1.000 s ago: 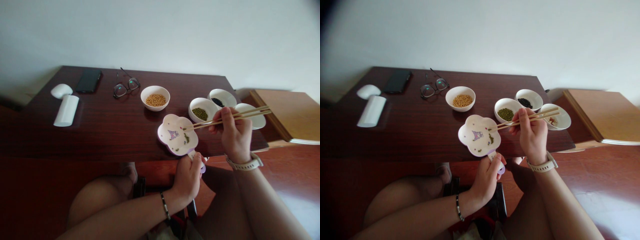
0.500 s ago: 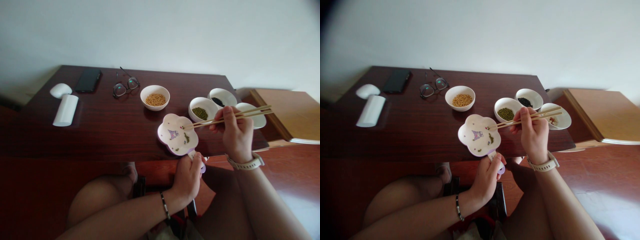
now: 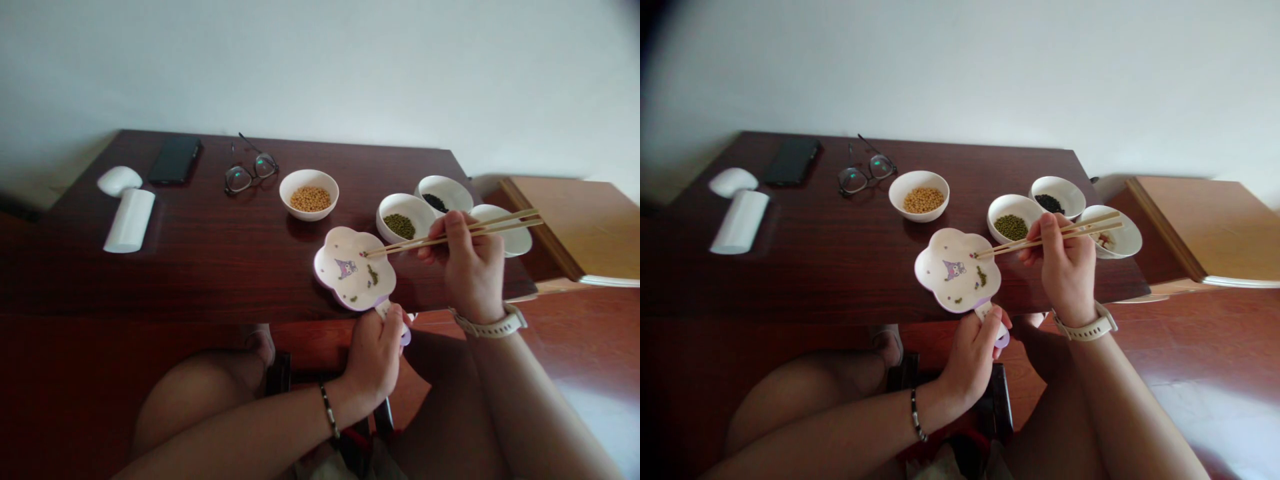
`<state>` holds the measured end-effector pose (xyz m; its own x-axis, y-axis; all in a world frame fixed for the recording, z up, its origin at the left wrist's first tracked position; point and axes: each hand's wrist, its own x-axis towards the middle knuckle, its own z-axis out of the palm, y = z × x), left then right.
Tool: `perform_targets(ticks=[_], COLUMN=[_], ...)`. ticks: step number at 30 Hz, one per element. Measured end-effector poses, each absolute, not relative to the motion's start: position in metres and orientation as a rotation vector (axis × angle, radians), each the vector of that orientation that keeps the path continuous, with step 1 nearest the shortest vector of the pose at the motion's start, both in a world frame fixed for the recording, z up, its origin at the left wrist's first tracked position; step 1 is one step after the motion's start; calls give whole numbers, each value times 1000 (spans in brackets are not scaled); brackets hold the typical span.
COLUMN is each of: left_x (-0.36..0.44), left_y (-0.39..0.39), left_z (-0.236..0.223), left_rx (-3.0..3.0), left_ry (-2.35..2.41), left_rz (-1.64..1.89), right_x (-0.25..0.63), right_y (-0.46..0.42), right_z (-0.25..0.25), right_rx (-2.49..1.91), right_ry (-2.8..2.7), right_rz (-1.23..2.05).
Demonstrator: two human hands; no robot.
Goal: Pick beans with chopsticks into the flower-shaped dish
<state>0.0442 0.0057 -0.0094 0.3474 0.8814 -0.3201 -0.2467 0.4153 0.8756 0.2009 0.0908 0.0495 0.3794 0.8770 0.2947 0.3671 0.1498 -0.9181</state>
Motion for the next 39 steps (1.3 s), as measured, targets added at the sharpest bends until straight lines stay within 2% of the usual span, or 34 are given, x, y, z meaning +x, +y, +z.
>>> perform_targets(ticks=[9,18,29,39], left_x=[44,45,46,44], left_y=[7,8,5,7], left_z=[-8,-9,-12,-9], left_rx=[797,784,753,773], left_ry=[891,870,831,843], left_rz=[866,861,835,820], right_x=[216,249,213,212], right_y=[101,107,92,94], right_z=[53,64,55,49], right_rx=[-1240,-1157,-1409,-1442], right_ry=[-909,-858,-1130,-1231], right_rz=[605,245,604,615])
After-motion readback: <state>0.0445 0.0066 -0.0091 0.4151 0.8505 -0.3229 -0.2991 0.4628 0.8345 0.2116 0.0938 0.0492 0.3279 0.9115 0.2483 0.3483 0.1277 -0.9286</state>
